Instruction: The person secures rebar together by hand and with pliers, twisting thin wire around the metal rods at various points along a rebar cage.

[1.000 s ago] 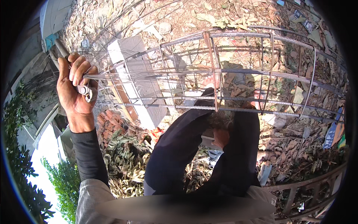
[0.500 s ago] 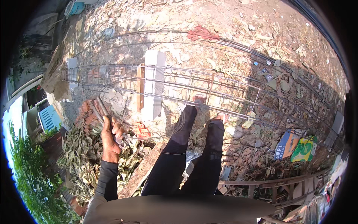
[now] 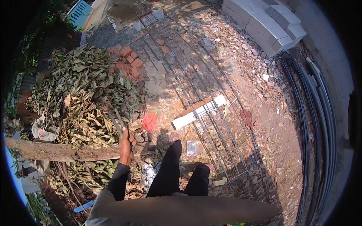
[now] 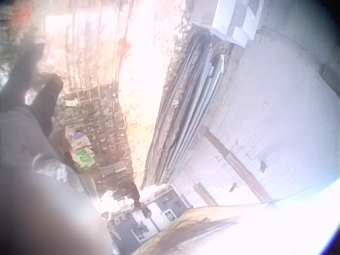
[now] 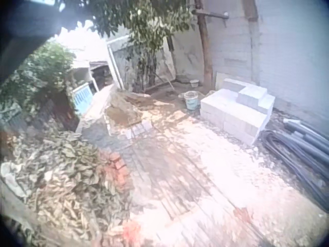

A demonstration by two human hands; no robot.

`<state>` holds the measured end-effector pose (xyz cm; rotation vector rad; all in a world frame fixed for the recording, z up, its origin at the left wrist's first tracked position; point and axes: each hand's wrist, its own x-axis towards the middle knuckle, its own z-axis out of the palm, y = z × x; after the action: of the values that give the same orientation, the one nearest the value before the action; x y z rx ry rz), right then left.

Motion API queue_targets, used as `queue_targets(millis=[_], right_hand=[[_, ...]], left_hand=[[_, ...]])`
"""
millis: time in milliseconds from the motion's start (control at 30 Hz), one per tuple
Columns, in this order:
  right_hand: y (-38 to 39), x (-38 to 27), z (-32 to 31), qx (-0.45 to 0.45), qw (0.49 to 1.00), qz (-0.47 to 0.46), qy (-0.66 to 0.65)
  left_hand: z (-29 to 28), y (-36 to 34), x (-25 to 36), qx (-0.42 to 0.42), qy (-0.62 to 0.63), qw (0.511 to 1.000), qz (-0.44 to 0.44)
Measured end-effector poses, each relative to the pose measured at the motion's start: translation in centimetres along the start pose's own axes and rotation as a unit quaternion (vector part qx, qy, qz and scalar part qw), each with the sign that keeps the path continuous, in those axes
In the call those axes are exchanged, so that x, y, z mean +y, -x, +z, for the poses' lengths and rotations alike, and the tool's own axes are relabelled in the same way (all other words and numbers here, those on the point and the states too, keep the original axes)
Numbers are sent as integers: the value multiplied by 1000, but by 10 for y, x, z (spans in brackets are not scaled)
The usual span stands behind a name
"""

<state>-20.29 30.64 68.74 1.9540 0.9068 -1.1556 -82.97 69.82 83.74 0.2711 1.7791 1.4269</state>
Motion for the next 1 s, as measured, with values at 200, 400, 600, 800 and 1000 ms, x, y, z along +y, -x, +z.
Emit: queue_targets(millis=[200, 400, 600, 800, 1000], right_hand=[[-42, -73, -108, 128, 983, -45, 127], [62, -314, -265, 181, 982, 5, 56], [58, -426, -299, 274, 960, -37, 46], [68, -469, -327, 211, 969, -126, 29], [54, -476, -332, 110, 983, -120, 87]], left_hand=[[-76, -33, 24, 35, -18, 999, -29], [-116, -76, 57, -22, 26, 999, -21], [-135, -97, 134, 2, 10, 999, 33], [-140, -111, 165, 69, 22, 992, 102], [-148, -93, 173, 142, 90, 980, 110]])
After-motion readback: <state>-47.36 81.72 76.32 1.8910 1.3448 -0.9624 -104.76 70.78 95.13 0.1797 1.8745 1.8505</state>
